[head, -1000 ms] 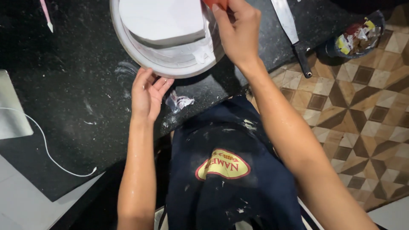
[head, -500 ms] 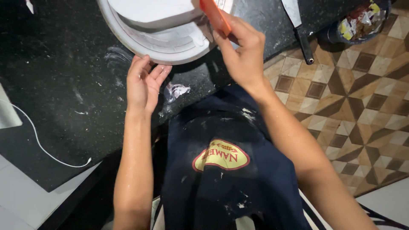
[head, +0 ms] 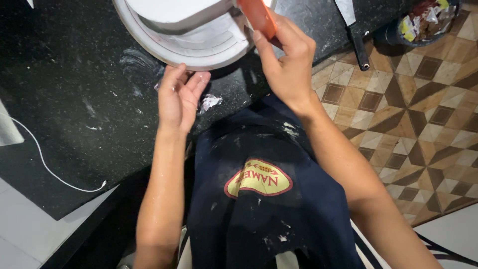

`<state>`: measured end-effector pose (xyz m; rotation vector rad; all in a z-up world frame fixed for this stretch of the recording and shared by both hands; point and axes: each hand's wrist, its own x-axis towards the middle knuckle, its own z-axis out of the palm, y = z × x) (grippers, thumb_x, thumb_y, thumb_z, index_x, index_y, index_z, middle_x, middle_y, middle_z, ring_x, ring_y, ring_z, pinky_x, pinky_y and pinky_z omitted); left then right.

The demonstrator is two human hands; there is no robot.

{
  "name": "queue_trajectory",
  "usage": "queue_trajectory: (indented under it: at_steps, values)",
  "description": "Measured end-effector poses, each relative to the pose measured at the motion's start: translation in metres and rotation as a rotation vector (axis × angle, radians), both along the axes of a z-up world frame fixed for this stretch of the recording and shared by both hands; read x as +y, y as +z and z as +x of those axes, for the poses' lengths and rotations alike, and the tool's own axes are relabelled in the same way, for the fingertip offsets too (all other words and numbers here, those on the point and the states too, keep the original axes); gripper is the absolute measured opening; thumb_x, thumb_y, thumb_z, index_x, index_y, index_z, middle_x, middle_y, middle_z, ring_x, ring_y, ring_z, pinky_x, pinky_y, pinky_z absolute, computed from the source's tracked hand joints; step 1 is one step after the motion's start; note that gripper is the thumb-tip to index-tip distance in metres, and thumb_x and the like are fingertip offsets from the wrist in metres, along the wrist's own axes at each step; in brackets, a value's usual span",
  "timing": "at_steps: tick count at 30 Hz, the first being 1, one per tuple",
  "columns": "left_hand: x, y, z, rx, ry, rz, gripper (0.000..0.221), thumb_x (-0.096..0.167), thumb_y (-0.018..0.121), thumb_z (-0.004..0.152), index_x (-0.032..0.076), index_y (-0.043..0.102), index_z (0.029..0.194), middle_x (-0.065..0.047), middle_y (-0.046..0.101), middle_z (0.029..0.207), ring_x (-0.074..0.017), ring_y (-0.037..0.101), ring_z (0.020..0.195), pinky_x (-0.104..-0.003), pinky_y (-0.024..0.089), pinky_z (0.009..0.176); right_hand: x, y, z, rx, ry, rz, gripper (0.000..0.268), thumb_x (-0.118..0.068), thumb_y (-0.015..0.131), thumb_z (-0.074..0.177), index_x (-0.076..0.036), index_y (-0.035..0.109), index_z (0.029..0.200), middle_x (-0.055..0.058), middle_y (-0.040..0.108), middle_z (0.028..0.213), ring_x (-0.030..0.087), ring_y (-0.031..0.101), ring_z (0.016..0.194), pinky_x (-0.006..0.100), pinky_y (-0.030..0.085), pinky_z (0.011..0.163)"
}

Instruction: The person smooths white frosting on a heart-shaped cake set on a turntable, holding the turntable steady with one hand while running an orange plastic scraper along the sides and top. They occasionally use a long metal spatula to smooth the top surface and wipe the scraper, then reposition the cake on the turntable.

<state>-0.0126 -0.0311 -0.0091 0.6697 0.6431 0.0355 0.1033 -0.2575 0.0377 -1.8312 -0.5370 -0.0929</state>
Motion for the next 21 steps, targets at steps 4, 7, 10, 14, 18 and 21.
queue_trajectory:
  at_steps: [4, 7, 10, 14, 18, 21]
  values:
    - [-0.007, -0.001, 0.0, -0.007, 0.022, -0.07, 0.022, 0.015, 0.06, 0.101, 0.004, 0.057, 0.119, -0.012, 0.064, 0.112, -0.029, 0.068, 0.105, -0.047, 0.056, 0.105, 0.004, 0.003, 0.011, -0.05, -0.078, -0.042, 0.029, 0.003, 0.069, 0.105, 0.001, 0.066, 0.134, 0.015, 0.074, 0.117, 0.021, 0.076, 0.102, 0.03, 0.062, 0.091]
    - [-0.014, 0.003, 0.003, 0.003, 0.033, -0.079, 0.022, 0.014, 0.06, 0.1, 0.005, 0.057, 0.119, -0.011, 0.065, 0.112, -0.0289, 0.068, 0.105, -0.046, 0.056, 0.104, 0.005, 0.002, 0.019, -0.048, -0.103, -0.043, 0.027, 0.003, 0.07, 0.104, 0.002, 0.067, 0.131, 0.015, 0.074, 0.112, 0.021, 0.076, 0.095, 0.03, 0.062, 0.085]
    - [-0.021, -0.001, 0.002, 0.004, 0.037, -0.091, 0.022, 0.012, 0.059, 0.1, 0.004, 0.055, 0.121, -0.012, 0.064, 0.115, -0.03, 0.068, 0.111, -0.045, 0.056, 0.105, 0.005, 0.002, 0.02, -0.064, -0.11, -0.026, 0.026, 0.003, 0.07, 0.104, 0.002, 0.067, 0.13, 0.016, 0.074, 0.111, 0.021, 0.076, 0.094, 0.03, 0.062, 0.084]
    - [-0.036, 0.003, 0.005, 0.01, 0.015, -0.083, 0.025, 0.012, 0.058, 0.1, 0.003, 0.054, 0.122, -0.014, 0.063, 0.119, -0.0334, 0.066, 0.12, -0.045, 0.056, 0.106, 0.008, 0.001, 0.023, -0.062, -0.11, 0.005, 0.026, 0.003, 0.069, 0.104, 0.002, 0.067, 0.13, 0.016, 0.074, 0.111, 0.022, 0.077, 0.094, 0.03, 0.062, 0.084]
    - [-0.04, 0.005, 0.001, 0.069, -0.129, -0.072, 0.027, 0.014, 0.056, 0.099, 0.002, 0.053, 0.123, -0.019, 0.065, 0.129, -0.036, 0.064, 0.125, -0.044, 0.055, 0.104, 0.013, -0.001, 0.03, -0.061, -0.109, 0.013, 0.022, 0.002, 0.07, 0.104, 0.003, 0.068, 0.125, 0.016, 0.074, 0.107, 0.022, 0.078, 0.091, 0.03, 0.063, 0.082]
    - [-0.03, 0.006, 0.004, 0.096, -0.191, -0.049, 0.029, 0.016, 0.056, 0.1, 0.002, 0.053, 0.125, -0.02, 0.064, 0.132, -0.0352, 0.064, 0.125, -0.043, 0.055, 0.103, 0.017, -0.003, 0.041, -0.071, -0.096, 0.039, 0.015, 0.001, 0.07, 0.105, 0.004, 0.068, 0.119, 0.016, 0.074, 0.103, 0.021, 0.078, 0.091, 0.03, 0.063, 0.082]
